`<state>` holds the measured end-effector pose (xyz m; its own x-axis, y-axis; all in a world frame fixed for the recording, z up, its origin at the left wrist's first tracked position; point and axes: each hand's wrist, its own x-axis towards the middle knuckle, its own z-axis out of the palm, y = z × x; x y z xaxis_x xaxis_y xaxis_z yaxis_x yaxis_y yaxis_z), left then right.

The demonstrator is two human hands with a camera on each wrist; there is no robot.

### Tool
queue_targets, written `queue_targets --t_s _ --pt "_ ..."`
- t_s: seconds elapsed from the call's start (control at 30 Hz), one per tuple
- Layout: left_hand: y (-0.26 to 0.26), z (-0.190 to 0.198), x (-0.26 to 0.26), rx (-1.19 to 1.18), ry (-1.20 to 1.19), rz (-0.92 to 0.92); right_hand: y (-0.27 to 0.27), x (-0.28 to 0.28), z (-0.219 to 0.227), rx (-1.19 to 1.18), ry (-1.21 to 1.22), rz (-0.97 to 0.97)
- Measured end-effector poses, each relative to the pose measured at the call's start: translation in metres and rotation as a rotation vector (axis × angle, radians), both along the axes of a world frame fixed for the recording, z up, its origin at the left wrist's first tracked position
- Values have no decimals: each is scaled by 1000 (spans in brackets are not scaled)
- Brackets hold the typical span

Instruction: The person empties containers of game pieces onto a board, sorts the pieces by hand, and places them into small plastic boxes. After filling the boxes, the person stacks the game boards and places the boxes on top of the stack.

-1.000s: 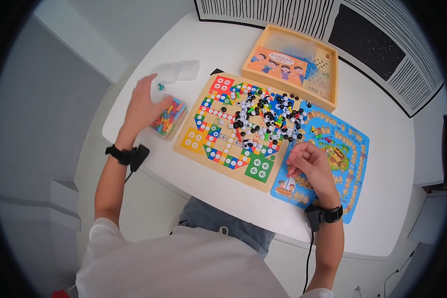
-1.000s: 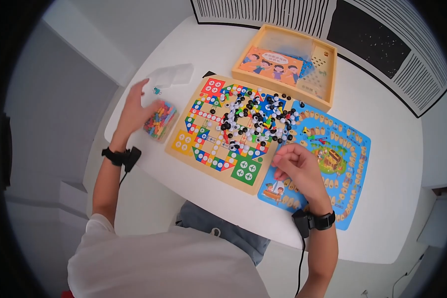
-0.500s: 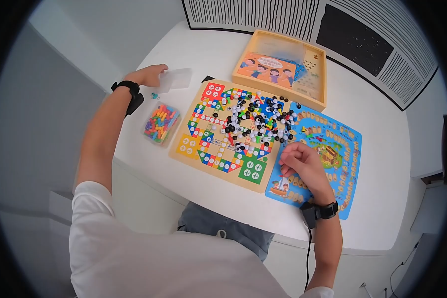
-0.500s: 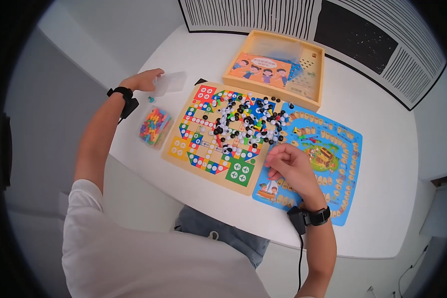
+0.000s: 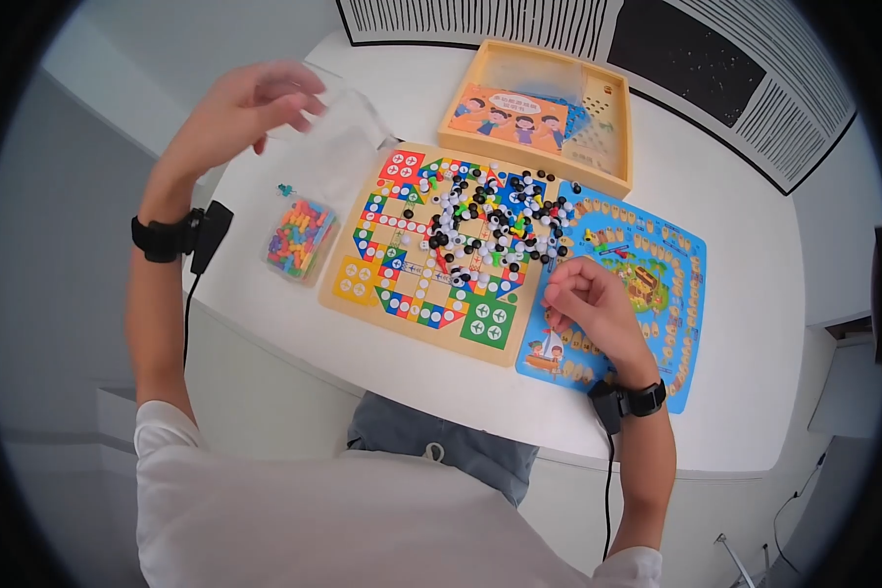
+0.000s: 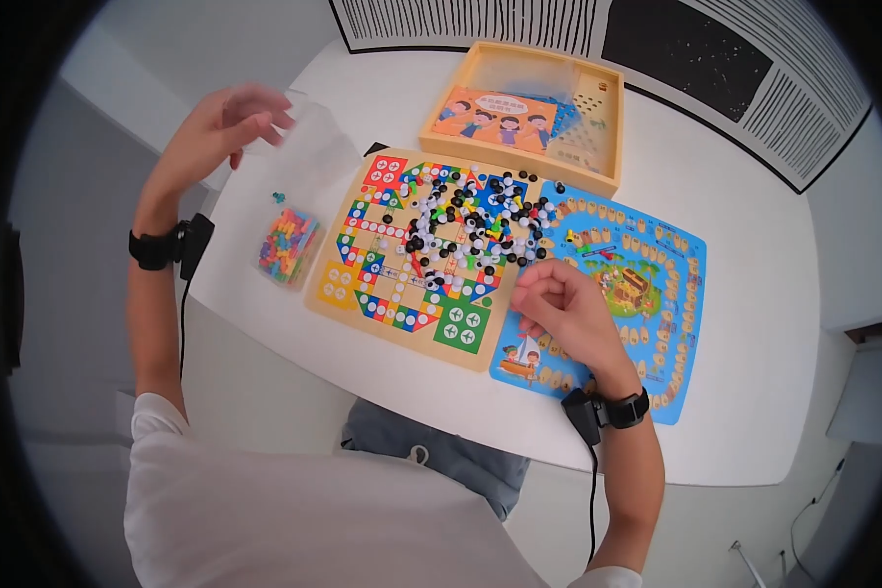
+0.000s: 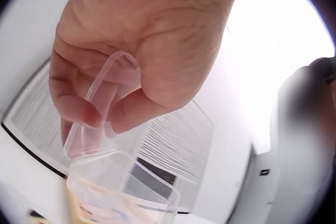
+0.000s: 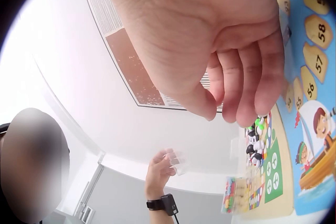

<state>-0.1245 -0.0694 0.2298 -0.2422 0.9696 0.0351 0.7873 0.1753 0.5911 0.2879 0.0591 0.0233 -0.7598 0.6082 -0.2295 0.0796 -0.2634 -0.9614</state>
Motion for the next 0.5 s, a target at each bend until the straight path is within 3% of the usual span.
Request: queue_targets --t_s 0.13,0.2,0.27,0.33,0.4,0.43,0.5 --pt "12 -16 84 -233 -302 -287 3 3 0 -1 28 15" --pt "31 -54 110 -318 -366 -378 4 8 5 -25 145 51" --pt "48 -89 140 -216 -247 -581 2 10 14 -28 209 6" --pt "62 -112 172 -161 -66 -623 0 7 14 -30 282 -25" --pt "74 -122 193 -173 -102 -638 0 4 2 384 154 -113" --pt "76 -123 195 -187 -145 -665 3 5 -3 382 163 -106" --pt "71 -115 185 -112 -194 -661 15 14 -12 422 -127 -90"
